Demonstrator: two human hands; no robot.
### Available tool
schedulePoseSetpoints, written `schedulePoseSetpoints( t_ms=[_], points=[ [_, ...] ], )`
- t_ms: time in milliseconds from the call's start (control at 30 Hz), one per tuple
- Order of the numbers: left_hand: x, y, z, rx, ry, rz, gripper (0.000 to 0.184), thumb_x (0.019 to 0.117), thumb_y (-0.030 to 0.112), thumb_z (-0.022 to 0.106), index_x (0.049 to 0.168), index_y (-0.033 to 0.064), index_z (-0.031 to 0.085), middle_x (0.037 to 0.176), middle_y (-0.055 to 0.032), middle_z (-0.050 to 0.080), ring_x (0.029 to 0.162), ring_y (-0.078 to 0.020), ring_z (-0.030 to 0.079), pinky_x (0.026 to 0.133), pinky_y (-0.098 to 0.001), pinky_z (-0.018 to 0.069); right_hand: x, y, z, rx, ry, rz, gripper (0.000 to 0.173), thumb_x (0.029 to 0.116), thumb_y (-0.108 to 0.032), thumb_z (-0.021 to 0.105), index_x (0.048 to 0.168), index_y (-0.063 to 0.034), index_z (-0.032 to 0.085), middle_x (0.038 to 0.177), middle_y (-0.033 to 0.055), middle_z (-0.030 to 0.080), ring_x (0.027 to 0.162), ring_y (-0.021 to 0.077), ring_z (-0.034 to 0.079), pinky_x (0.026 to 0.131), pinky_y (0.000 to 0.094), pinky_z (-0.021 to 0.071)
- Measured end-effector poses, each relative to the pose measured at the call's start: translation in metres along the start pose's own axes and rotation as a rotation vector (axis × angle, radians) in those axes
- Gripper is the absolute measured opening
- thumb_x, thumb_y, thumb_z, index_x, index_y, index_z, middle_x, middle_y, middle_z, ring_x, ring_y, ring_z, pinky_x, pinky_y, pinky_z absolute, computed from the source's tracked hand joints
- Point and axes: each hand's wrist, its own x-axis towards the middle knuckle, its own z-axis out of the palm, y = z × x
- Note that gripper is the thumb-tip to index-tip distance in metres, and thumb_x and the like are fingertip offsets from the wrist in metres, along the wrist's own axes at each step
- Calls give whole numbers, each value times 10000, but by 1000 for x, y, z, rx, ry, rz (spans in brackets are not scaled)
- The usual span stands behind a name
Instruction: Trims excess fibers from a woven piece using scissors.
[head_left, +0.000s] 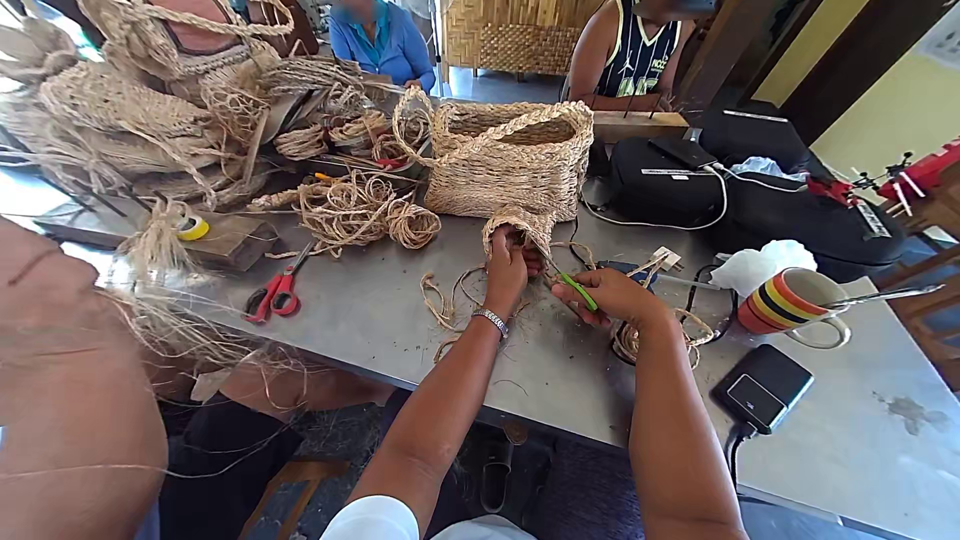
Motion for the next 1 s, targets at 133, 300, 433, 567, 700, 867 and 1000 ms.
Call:
schedulePoseSetpoints(
  t_ms=[133,300,433,567,700,867,1000],
  points=[
    [4,-3,-4,63,1,105,365,1100,118,265,1350,34,516,1126,-165,677,808,-196,730,751,-381,624,3,2,0,-8,1,2,439,1006,-451,627,1022,-18,702,601,47,604,453,95,545,434,217,456],
    [5,-3,-5,96,-46,50,379,1052,233,487,1374,35,509,1200,-185,647,895,-238,706,807,-423,599,3,2,2,21,-13,-7,436,1028,-447,592,984,-24,689,588,43,595,450,99,546,434,223,459],
    [28,-20,0,214,7,167,334,1069,228,483,1270,-31,549,1139,-202,657,1039,-269,666,934,-467,542,7,2,5,1,-37,-35,458,1034,-458,577,1043,-17,700,594,43,594,456,102,548,440,227,466],
    [26,-13,-7,400,156,409,280,1053,134,412,1163,-54,587,1128,-227,625,1114,-323,607,997,-476,484,7,0,13,53,-76,-77,440,1028,-441,601,1058,-14,702,599,49,604,457,97,554,430,222,464],
    [10,12,-18,709,289,609,269,1034,78,431,1210,-18,610,1210,-244,604,1179,-398,586,1019,-531,479,3,-10,21,132,-166,-164,424,1042,-438,576,1039,-26,679,597,15,585,471,76,551,451,208,473],
    [11,12,-24,809,230,585,218,1034,85,483,1132,-6,655,1140,-220,654,1121,-372,636,997,-510,511,9,-1,19,159,-193,-149,456,1050,-458,549,1041,-18,668,588,24,584,461,83,561,444,212,482],
    [13,8,-21,815,169,492,248,1050,124,482,1141,-21,662,1182,-234,652,1146,-370,636,1008,-498,510,15,8,18,232,-213,-160,501,1054,-524,495,1009,-46,637,586,9,572,462,88,574,452,225,509]
  ],
)
